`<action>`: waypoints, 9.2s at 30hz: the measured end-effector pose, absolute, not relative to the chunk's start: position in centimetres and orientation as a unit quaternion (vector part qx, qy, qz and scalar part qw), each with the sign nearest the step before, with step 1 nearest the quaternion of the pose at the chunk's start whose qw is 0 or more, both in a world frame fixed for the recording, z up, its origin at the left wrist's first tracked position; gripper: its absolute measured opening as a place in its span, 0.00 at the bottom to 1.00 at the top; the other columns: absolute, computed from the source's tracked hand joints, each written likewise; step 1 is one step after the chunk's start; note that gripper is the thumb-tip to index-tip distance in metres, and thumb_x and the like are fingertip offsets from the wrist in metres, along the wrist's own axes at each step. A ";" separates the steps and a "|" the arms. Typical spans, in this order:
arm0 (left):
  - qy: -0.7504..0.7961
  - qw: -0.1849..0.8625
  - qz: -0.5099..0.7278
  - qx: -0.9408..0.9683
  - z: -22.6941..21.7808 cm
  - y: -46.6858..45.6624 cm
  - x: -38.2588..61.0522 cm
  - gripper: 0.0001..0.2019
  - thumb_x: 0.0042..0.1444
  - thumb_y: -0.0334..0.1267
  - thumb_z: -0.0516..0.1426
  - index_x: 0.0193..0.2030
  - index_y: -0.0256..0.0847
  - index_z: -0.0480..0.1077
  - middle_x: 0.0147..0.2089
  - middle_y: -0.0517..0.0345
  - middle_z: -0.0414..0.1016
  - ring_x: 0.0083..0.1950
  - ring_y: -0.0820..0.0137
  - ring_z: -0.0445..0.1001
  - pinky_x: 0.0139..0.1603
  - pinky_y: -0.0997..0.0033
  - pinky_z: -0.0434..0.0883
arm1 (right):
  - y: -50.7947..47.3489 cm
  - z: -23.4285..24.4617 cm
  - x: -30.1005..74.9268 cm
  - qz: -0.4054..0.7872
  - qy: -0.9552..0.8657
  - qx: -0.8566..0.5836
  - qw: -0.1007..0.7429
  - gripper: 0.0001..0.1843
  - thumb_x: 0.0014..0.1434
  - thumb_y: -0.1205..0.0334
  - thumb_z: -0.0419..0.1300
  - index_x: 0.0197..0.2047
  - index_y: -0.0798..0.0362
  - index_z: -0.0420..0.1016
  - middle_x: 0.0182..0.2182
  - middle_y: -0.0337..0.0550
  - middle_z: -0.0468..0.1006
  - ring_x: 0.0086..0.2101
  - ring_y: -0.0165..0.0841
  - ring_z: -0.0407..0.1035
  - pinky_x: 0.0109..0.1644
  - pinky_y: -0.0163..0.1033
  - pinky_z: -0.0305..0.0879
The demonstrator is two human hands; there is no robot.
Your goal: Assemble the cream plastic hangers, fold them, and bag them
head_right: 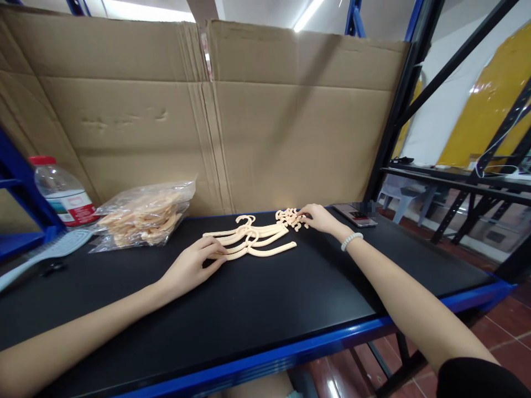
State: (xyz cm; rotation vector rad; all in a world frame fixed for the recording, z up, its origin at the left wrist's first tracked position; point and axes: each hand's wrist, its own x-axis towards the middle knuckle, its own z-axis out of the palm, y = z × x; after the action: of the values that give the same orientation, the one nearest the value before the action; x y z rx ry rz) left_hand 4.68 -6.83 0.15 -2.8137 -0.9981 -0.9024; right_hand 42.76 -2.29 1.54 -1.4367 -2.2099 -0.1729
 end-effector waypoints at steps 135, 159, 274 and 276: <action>-0.366 -0.095 -0.378 -0.845 0.4 -6.8 4.5 0.05 0.62 0.39 0.49 0.43 0.44 0.61 0.45 0.51 0.77 0.44 0.61 0.78 0.45 0.59 0.74 | -8.2 3.5 35.7 0.613 -0.491 -0.472 0.401 0.07 0.58 0.64 0.63 0.33 0.57 0.71 0.36 0.52 0.81 0.39 0.36 0.78 0.36 0.32 0.74; -0.362 -0.102 -0.380 -0.845 0.4 -6.8 4.6 0.06 0.62 0.39 0.48 0.43 0.43 0.61 0.45 0.51 0.77 0.45 0.61 0.78 0.46 0.59 0.74 | -8.2 2.5 33.4 0.535 -0.501 -0.468 0.494 0.08 0.54 0.72 0.64 0.26 0.56 0.70 0.25 0.43 0.78 0.25 0.31 0.76 0.38 0.38 0.78; -0.363 -0.056 -0.292 -0.883 2.0 -5.0 2.2 0.06 0.57 0.38 0.54 0.34 0.40 0.70 0.32 0.58 0.72 0.33 0.70 0.71 0.33 0.72 0.67 | -5.5 2.3 39.5 0.147 -0.758 -0.574 0.272 0.16 0.54 0.50 0.57 0.28 0.56 0.74 0.22 0.41 0.73 0.23 0.30 0.63 0.29 0.36 0.56; -0.374 -0.050 -0.315 -0.871 1.7 -4.8 2.2 0.06 0.56 0.38 0.54 0.34 0.39 0.70 0.31 0.58 0.72 0.31 0.70 0.70 0.32 0.72 0.67 | -5.4 2.2 39.6 0.122 -0.757 -0.583 0.269 0.15 0.54 0.53 0.56 0.28 0.56 0.75 0.21 0.41 0.73 0.23 0.29 0.62 0.29 0.36 0.56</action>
State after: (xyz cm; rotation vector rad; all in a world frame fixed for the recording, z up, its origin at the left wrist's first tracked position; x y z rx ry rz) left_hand 2.20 -4.83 1.67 -2.8265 -1.2120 -1.0224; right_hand 39.63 -5.39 2.20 -1.5713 -2.0425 0.3288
